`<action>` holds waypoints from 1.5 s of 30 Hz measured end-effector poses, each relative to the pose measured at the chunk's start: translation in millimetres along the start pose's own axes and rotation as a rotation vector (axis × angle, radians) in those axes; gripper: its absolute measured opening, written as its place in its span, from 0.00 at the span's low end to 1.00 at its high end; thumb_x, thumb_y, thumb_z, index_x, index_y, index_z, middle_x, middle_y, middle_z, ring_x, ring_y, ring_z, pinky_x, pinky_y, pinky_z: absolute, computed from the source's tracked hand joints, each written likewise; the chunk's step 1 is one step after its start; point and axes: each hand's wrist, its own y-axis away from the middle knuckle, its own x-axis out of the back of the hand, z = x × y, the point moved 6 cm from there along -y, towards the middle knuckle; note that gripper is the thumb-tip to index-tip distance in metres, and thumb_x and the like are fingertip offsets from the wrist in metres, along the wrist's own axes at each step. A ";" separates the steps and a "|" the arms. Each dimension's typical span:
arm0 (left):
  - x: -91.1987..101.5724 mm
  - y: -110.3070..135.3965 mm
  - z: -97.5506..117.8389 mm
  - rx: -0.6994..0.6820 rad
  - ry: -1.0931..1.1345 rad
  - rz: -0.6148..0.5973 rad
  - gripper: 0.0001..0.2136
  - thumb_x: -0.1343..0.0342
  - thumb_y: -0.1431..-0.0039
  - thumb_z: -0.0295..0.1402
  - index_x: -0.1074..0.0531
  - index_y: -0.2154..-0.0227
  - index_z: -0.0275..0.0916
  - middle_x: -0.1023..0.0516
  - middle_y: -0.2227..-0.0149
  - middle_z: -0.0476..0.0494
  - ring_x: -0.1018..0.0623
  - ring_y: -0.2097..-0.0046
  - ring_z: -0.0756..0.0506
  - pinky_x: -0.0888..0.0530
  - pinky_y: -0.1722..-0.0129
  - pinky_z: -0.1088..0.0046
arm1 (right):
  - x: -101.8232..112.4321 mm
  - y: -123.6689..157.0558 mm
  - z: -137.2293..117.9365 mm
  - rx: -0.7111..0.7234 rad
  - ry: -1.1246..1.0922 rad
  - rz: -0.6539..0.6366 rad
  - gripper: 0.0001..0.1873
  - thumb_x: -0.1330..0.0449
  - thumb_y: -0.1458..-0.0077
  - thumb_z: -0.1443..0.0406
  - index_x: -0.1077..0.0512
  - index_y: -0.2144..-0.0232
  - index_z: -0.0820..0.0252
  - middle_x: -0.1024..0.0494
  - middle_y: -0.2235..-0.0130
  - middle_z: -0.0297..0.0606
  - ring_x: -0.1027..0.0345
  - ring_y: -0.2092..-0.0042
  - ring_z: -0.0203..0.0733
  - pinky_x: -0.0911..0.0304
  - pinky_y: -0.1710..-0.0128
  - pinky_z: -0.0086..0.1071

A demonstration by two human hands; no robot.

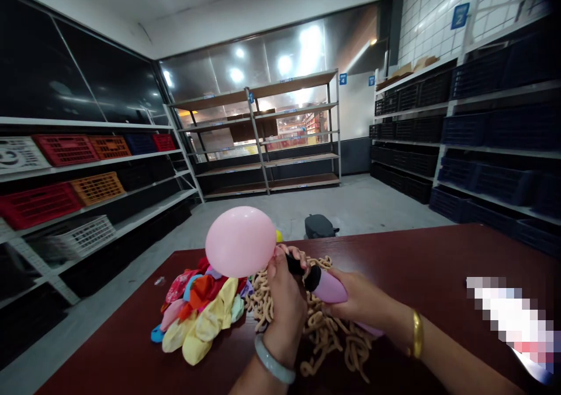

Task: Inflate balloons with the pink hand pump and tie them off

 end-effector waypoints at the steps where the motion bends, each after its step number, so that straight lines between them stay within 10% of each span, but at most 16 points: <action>1: 0.9 -3.4 8.5 -0.012 -0.002 -0.002 0.12 0.42 0.43 0.41 0.37 0.72 0.40 0.36 0.75 0.51 0.34 0.77 0.52 0.39 0.80 0.77 | -1.0 0.2 -1.3 0.007 -0.055 -0.039 0.23 0.36 0.55 0.59 0.31 0.55 0.53 0.21 0.60 0.32 0.28 0.63 0.43 0.41 0.68 0.29; 11: 47.8 -47.3 80.5 -0.258 0.031 0.150 0.12 0.41 0.44 0.40 0.38 0.71 0.40 0.37 0.76 0.53 0.35 0.78 0.53 0.42 0.82 0.79 | 14.9 -1.2 22.0 -0.005 0.219 -0.040 0.23 0.35 0.57 0.54 0.29 0.56 0.51 0.21 0.63 0.36 0.27 0.64 0.46 0.41 0.68 0.31; 28: 6.7 9.3 -30.1 0.029 0.030 0.055 0.12 0.42 0.43 0.40 0.38 0.71 0.40 0.35 0.73 0.50 0.32 0.74 0.51 0.32 0.72 0.74 | 20.7 3.2 8.4 -0.034 0.318 0.042 0.23 0.38 0.54 0.54 0.30 0.55 0.53 0.20 0.63 0.38 0.27 0.62 0.49 0.44 0.68 0.32; 45: 60.5 -54.3 60.8 -0.204 0.036 0.195 0.10 0.42 0.45 0.35 0.39 0.72 0.40 0.37 0.77 0.53 0.35 0.79 0.53 0.42 0.82 0.78 | 19.0 1.5 23.1 0.001 0.343 -0.016 0.22 0.36 0.56 0.52 0.29 0.57 0.50 0.20 0.64 0.36 0.26 0.63 0.49 0.44 0.69 0.32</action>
